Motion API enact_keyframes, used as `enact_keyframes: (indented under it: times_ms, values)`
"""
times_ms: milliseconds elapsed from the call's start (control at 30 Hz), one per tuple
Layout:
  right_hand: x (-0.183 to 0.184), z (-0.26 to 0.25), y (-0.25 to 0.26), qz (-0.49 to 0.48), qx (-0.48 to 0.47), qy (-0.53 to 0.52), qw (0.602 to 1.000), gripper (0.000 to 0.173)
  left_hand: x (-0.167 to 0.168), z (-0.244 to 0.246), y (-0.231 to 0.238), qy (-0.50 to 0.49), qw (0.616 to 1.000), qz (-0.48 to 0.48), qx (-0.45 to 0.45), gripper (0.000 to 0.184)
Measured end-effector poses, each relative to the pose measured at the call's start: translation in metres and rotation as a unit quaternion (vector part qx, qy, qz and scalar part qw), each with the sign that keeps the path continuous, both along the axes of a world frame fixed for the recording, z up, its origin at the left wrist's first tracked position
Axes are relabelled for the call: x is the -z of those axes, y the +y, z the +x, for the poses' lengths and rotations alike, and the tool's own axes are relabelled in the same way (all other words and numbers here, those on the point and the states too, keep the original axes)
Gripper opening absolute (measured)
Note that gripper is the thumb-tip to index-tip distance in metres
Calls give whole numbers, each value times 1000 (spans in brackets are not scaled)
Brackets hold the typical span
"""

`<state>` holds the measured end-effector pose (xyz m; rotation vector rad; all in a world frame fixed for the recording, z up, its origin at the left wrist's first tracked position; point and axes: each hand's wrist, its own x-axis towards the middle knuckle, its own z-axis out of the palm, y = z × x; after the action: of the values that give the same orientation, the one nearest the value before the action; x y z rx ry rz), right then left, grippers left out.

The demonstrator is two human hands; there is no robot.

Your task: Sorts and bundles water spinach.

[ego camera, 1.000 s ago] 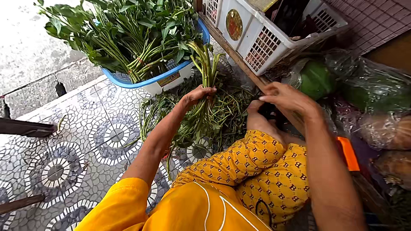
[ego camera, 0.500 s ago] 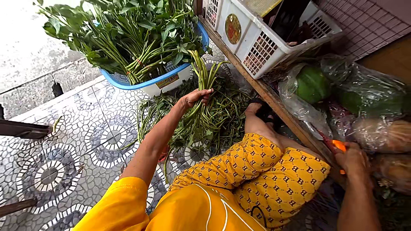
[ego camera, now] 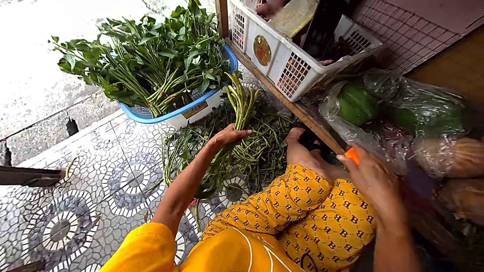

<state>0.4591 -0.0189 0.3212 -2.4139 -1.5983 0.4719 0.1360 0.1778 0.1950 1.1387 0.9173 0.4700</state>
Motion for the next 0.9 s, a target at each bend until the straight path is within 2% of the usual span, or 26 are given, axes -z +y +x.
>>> enact_keyframes:
  times_ms: [67, 133, 233, 367, 500, 600, 733, 800, 900]
  values:
    - [12, -34, 40, -87, -17, -4, 996, 74, -6, -2, 1, 4, 1000, 3, 0, 7]
    - [31, -59, 77, -126, -27, -1, 992, 79, -13, -6, 4, 5, 1000, 7, 0, 8]
    - [52, -89, 121, -155, -49, 11, 987, 72, -19, -16, 8, 25, 999, 22, -11, 11]
    - [85, -119, 164, -207, -71, 123, 968, 70, -6, -26, 9, 43, 999, 30, 2, 13]
    - [103, -142, 163, -161, -70, 287, 942, 56, -3, -29, 1, 105, 993, 45, 31, 16]
    - [112, -148, 157, -119, -80, 321, 936, 53, 7, -26, 2, 124, 990, 50, 44, 24]
    - [90, -145, 148, -145, -96, 308, 936, 77, 13, -20, 2, 139, 988, 48, 42, 11]
    - [117, -147, 152, -116, -87, 252, 957, 86, 23, -13, 4, 164, 983, 65, 55, 15]
    - [140, -150, 156, -102, -65, 259, 958, 90, 31, -8, 3, 184, 977, 89, 58, 22]
